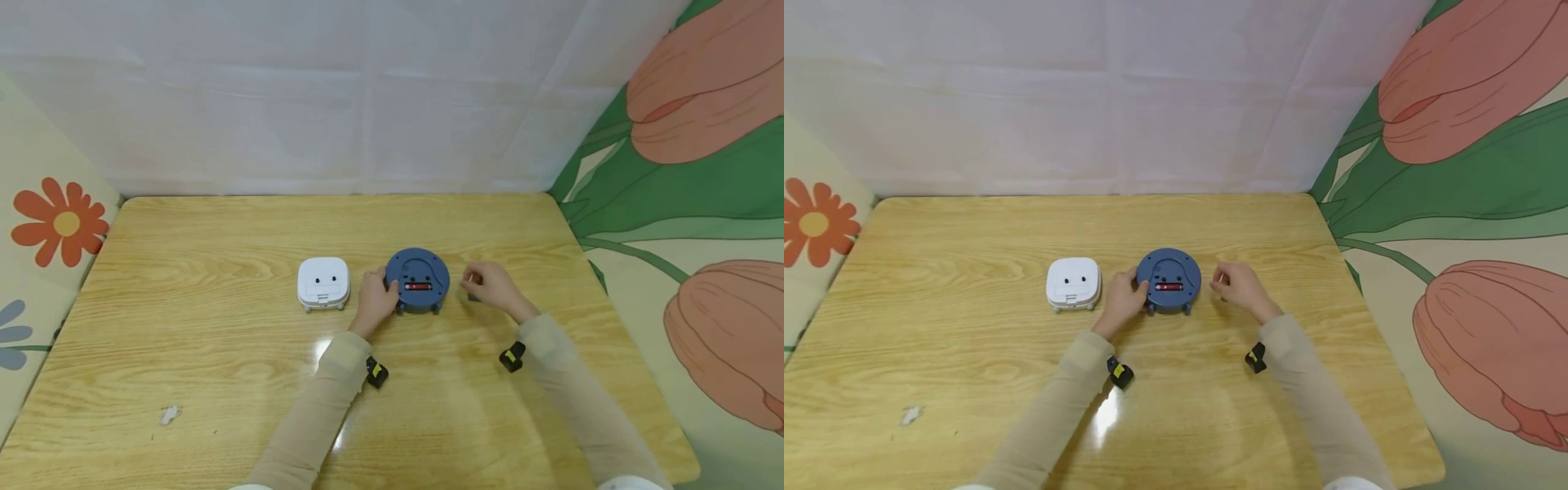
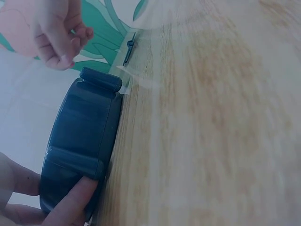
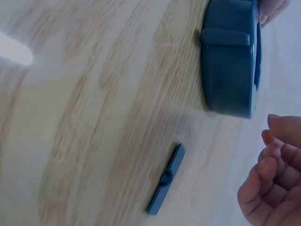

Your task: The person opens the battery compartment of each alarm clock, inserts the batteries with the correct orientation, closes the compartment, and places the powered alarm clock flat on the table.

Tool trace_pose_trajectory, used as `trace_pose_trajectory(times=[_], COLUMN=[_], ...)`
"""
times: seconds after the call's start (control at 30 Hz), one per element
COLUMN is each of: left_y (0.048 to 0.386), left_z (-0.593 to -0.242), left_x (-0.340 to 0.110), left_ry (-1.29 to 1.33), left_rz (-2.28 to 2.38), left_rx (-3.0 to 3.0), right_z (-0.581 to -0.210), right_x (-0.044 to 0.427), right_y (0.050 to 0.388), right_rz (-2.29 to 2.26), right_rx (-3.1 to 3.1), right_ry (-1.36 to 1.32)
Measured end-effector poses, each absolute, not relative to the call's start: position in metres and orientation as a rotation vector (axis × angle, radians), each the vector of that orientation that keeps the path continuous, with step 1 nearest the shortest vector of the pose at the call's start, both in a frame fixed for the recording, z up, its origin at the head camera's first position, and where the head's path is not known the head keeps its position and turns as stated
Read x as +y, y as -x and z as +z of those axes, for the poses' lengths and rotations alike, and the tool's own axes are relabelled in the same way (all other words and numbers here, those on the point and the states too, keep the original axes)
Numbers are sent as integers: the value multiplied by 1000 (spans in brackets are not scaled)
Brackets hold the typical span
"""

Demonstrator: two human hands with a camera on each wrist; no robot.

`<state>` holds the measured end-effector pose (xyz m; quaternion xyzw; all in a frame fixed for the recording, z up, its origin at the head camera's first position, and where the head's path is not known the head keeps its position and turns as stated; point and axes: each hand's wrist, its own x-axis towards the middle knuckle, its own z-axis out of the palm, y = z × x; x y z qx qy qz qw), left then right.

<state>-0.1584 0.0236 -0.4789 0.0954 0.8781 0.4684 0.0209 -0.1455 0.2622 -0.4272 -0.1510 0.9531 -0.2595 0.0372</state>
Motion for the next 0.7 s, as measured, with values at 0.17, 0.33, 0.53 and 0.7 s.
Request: trace_pose_trajectory(times=[0.17, 0.33, 0.53, 0.7], left_y=[159, 158, 157, 157], left_z=[-479, -478, -478, -478], left_x=[24, 24, 24, 25], left_ry=[-291, -289, -288, -296], left_rz=[1459, 1461, 1461, 1457], left_rx=[2719, 2699, 2730, 2763], right_z=[-430, -430, -432, -438], right_x=[277, 286, 292, 295], right_y=[142, 138, 133, 131], right_rz=[-702, -634, -584, -527], right_rx=[2926, 2925, 2902, 2890], right_ry=[451, 424, 381, 363])
